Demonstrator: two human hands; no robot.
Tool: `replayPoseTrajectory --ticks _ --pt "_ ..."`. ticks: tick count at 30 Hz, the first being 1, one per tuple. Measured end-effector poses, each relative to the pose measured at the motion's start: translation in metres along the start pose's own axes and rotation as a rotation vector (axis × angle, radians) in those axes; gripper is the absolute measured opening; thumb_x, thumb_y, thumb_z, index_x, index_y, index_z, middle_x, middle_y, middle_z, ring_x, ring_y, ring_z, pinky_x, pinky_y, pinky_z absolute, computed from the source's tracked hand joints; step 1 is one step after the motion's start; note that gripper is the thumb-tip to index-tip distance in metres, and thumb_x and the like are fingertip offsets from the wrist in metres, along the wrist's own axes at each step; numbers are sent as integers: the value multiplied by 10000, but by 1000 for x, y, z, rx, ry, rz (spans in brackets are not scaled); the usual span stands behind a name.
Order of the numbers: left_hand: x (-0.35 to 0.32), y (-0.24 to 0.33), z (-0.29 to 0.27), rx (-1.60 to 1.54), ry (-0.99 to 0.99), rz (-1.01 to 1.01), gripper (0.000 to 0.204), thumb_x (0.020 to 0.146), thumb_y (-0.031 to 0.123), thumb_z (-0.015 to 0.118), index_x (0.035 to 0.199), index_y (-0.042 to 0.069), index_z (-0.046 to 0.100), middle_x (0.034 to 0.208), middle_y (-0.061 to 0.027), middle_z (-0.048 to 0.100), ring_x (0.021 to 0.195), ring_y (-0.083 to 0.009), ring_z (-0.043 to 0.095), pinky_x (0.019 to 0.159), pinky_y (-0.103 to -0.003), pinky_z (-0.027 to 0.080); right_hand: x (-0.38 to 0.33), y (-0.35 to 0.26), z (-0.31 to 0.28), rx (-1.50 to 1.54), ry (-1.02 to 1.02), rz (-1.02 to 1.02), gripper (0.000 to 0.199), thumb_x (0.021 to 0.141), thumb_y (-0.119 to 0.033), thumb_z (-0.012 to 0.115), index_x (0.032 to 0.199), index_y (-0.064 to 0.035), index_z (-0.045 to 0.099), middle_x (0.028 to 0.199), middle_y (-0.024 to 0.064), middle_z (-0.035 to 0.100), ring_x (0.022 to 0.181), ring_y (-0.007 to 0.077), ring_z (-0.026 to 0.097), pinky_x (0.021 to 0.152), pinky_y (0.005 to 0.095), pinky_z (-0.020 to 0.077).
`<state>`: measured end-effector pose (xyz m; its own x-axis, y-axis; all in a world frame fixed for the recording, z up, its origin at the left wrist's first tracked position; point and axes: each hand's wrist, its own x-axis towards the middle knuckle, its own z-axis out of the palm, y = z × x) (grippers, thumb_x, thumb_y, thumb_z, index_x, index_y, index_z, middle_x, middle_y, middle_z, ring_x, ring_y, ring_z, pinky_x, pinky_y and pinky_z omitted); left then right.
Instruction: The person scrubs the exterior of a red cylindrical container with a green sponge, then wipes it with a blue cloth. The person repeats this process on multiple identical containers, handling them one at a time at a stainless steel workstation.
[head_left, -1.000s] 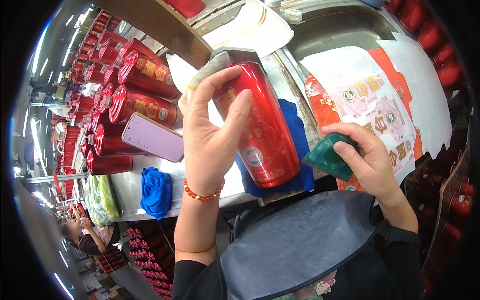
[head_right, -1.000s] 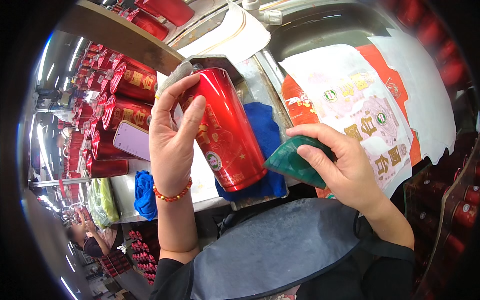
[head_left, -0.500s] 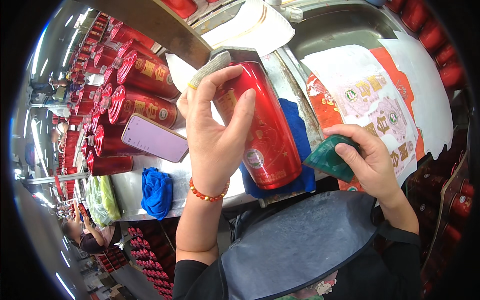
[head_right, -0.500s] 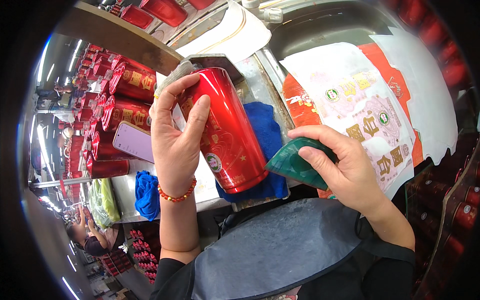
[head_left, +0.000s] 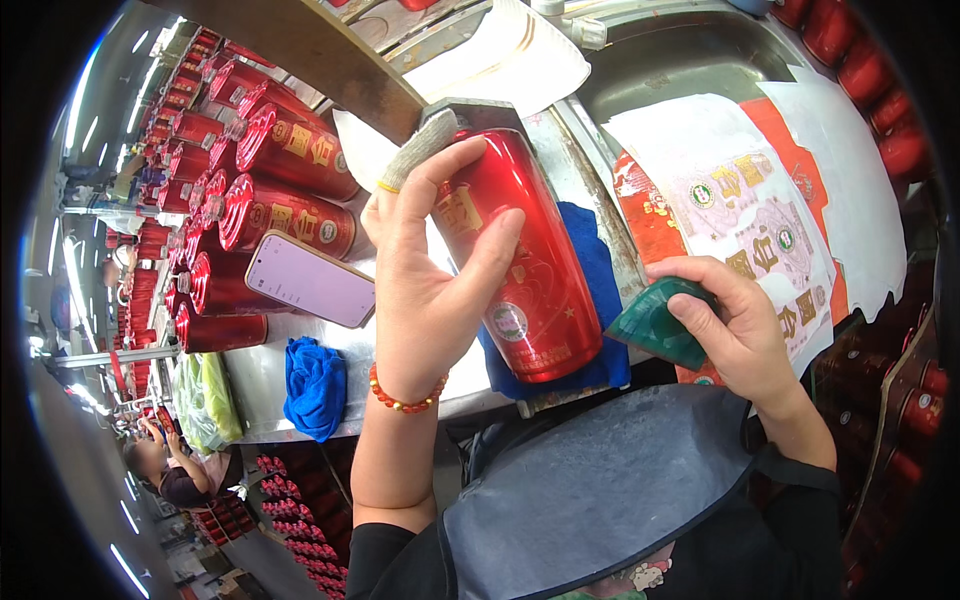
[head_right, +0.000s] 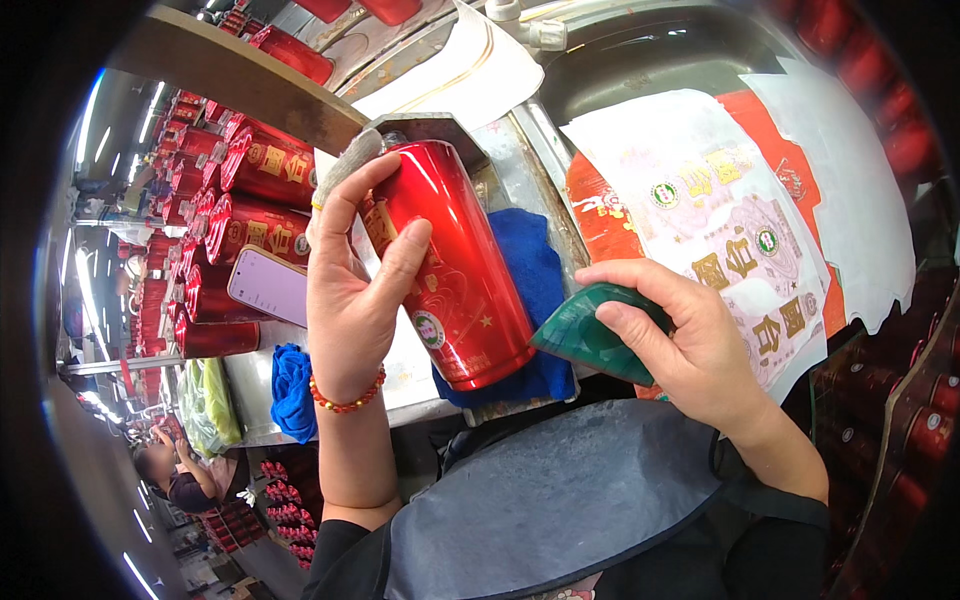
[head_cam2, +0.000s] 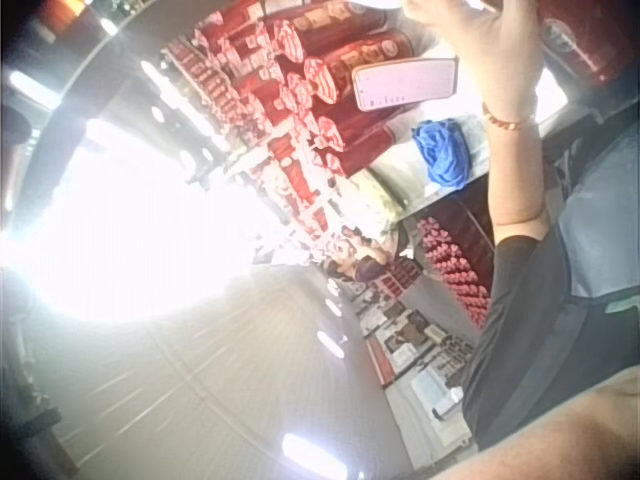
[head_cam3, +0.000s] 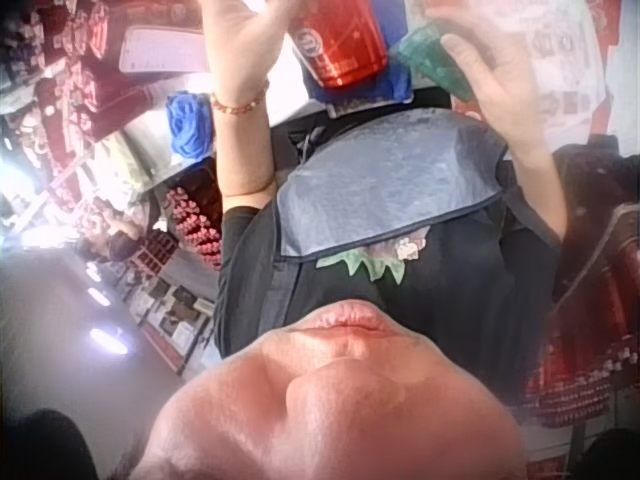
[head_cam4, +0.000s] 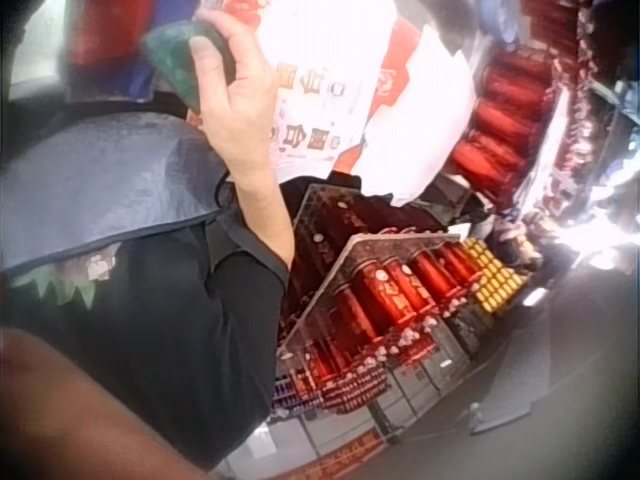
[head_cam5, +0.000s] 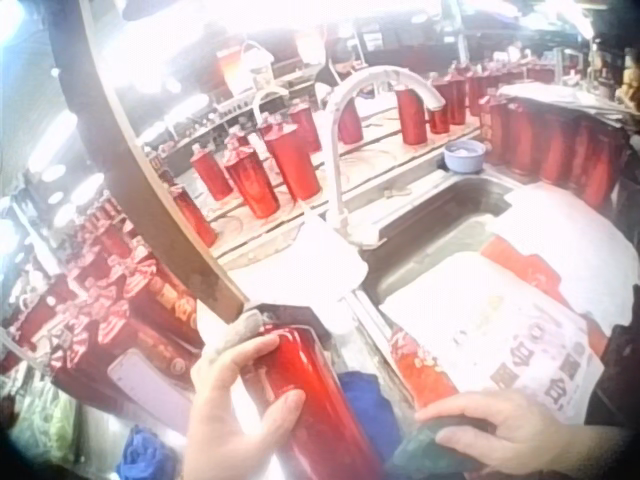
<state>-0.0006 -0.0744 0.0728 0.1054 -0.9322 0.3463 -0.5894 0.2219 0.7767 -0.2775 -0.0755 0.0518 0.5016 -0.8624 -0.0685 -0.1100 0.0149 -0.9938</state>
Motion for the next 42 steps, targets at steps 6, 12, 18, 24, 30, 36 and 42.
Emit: replayPoseTrajectory --ticks 6,12,18,24,30,36,42 --pt "1 -4 -2 34 -4 41 480 872 212 782 1327 133 652 1300 -82 622 1261 -273 450 1143 -428 289 1 -2 3 10 24 11 235 1039 -126 613 1244 -21 662 1044 53 712 926 100 644 830 247 512" --pt "1 4 0 -63 26 -96 395 878 210 778 1257 132 698 1205 -64 658 1173 -241 473 1092 -404 325 0 0 5 2 29 -22 241 1036 -126 617 1248 -21 661 1044 52 708 931 99 642 833 246 511" --pt "6 0 0 -57 55 -67 362 879 198 785 1228 132 713 1158 -68 653 1143 -222 491 1061 -380 360 3 -3 7 -6 21 -36 257 1026 -122 630 1261 -19 655 1062 57 707 959 105 645 856 250 510" --pt "-14 1 0 -455 198 -52 297 1011 19 584 1297 -57 614 1285 -125 629 1254 -219 580 1081 -353 431 23 -17 11 97 56 -121 325 919 -50 734 1233 -14 656 1043 63 722 960 129 677 851 278 531" --pt "-65 -1 6 -68 235 98 329 945 -13 604 1270 -25 652 1305 -185 661 1236 -295 603 1077 -387 434 47 -42 16 -317 -84 -290 228 889 -26 736 1111 -12 685 979 27 693 848 87 633 753 235 498" --pt "-89 2 4 200 173 276 358 869 10 683 1225 -18 687 1284 -203 687 1156 -339 640 1025 -412 471 54 -47 7 -447 -27 -404 219 882 -103 748 1082 -23 708 895 26 694 797 109 644 698 254 493" --pt "-92 3 5 361 111 416 331 882 177 764 1180 37 736 1220 -147 700 1171 -344 637 965 -412 537 58 -44 6 -488 24 -425 218 873 -107 766 1072 -32 718 856 38 688 758 121 630 675 265 481"
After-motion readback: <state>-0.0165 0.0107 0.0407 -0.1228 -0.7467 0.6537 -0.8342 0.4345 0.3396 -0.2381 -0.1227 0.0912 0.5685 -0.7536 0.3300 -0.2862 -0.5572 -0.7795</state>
